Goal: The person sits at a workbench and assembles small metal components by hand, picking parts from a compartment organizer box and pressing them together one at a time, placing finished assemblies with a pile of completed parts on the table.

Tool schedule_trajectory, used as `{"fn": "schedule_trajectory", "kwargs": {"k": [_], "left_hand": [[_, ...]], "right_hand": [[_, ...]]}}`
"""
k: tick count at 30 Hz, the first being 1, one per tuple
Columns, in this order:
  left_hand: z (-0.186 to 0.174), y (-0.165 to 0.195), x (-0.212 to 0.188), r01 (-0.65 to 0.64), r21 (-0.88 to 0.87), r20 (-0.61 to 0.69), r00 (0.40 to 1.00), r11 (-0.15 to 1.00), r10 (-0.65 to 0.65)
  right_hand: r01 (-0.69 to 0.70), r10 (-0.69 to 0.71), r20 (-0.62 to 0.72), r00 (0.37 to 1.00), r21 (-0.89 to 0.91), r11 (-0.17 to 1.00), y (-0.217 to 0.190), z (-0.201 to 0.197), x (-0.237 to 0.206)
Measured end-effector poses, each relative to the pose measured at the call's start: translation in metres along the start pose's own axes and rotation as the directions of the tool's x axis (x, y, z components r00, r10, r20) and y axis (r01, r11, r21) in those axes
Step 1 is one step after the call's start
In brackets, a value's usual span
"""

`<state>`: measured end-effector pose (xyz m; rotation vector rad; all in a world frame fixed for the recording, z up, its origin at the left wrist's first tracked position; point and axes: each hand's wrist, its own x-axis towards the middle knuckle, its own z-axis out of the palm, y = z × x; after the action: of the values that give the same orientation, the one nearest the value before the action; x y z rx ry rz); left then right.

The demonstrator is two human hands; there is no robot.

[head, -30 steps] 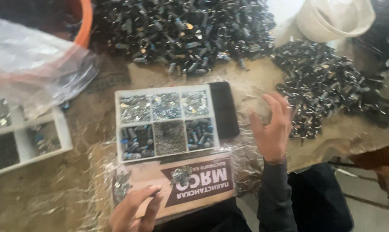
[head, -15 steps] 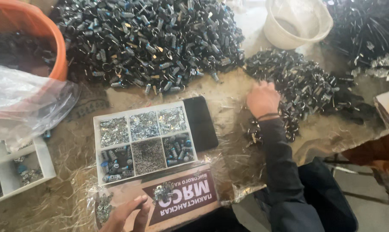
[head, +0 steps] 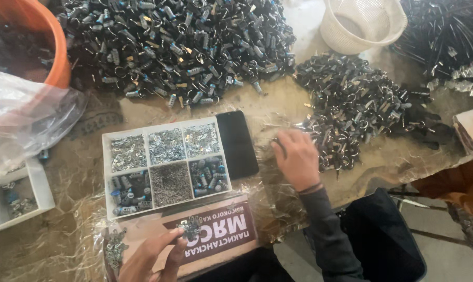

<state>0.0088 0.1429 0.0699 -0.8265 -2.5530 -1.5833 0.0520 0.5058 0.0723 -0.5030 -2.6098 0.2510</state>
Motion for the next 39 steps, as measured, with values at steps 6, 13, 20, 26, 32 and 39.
{"fn": "schedule_trajectory", "kwargs": {"k": [6, 13, 20, 26, 32, 39], "left_hand": [[0.007, 0.015, 0.002, -0.014, -0.064, -0.074, 0.997, 0.998, 0.009], [0.012, 0.015, 0.014, -0.148, -0.119, 0.054, 0.986, 0.982, 0.155], [0.034, 0.031, 0.022, -0.087, -0.302, 0.264, 0.949, 0.949, 0.171], [0.027, 0.025, 0.014, 0.178, -0.402, 0.276, 0.959, 0.898, -0.067], [0.022, 0.015, 0.012, 0.030, -0.366, 0.187, 0.981, 0.930, 0.042], [0.016, 0.022, 0.015, -0.003, -0.253, 0.088, 0.996, 0.967, 0.026]], "right_hand": [[0.080, -0.102, 0.043, 0.994, 0.361, 0.929, -0.010, -0.007, -0.042], [-0.408, 0.198, 0.458, 0.866, 0.879, -0.247, -0.040, -0.004, -0.115], [-0.414, 0.179, 0.390, 0.903, 0.902, 0.123, -0.098, 0.003, -0.140], [-0.448, 0.133, 0.503, 0.854, 0.841, -0.303, -0.110, 0.011, -0.142], [-0.525, 0.070, 0.586, 0.808, 0.768, -0.367, -0.113, 0.017, -0.148], [-0.582, 0.065, 0.635, 0.770, 0.740, -0.336, -0.119, -0.005, -0.129]]}}
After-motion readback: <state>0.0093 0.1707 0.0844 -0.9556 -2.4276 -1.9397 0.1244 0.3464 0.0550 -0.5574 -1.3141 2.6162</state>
